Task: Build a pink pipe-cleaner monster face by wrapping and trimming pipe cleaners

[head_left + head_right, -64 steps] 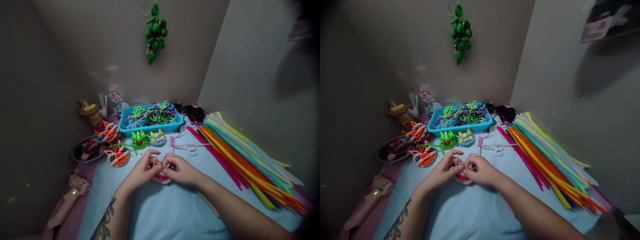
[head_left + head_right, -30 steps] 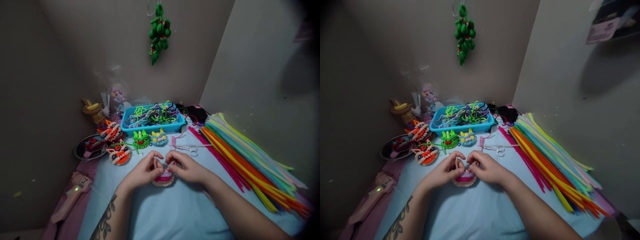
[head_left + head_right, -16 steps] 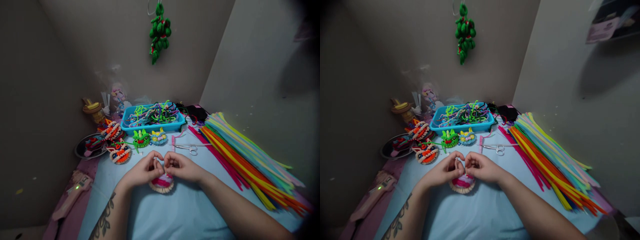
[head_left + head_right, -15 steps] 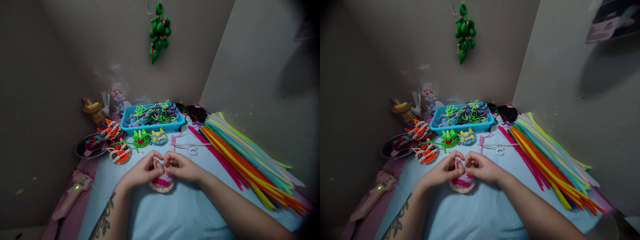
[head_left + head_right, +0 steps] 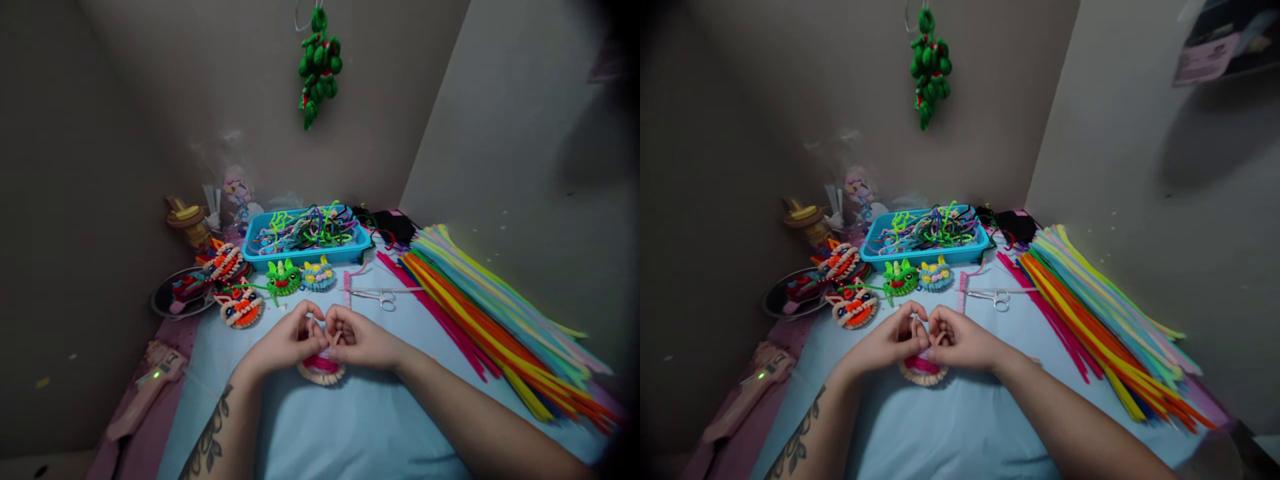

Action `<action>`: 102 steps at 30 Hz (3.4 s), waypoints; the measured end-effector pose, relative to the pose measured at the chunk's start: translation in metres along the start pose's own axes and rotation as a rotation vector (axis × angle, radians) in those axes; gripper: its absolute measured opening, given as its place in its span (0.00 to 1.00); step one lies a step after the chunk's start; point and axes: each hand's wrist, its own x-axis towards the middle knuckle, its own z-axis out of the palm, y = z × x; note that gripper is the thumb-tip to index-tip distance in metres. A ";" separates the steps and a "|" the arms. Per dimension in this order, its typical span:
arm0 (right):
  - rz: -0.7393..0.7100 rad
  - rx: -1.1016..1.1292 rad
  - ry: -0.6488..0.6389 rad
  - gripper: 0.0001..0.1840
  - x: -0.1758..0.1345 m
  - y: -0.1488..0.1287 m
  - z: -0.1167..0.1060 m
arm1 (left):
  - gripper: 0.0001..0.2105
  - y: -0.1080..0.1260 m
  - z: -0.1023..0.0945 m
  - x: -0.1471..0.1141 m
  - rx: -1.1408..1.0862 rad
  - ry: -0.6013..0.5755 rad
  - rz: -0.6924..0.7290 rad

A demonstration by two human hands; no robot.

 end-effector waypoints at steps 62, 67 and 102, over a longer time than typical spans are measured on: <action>-0.786 -1.373 0.377 0.12 -0.009 -0.019 -0.026 | 0.23 -0.004 0.008 0.006 -0.160 -0.146 -0.195; -0.804 -1.433 0.504 0.12 -0.007 -0.021 -0.028 | 0.20 -0.003 0.008 0.005 -0.127 -0.144 -0.217; 0.467 -1.374 0.391 0.08 -0.030 -0.013 -0.110 | 0.23 0.006 -0.017 0.001 -0.340 0.408 0.100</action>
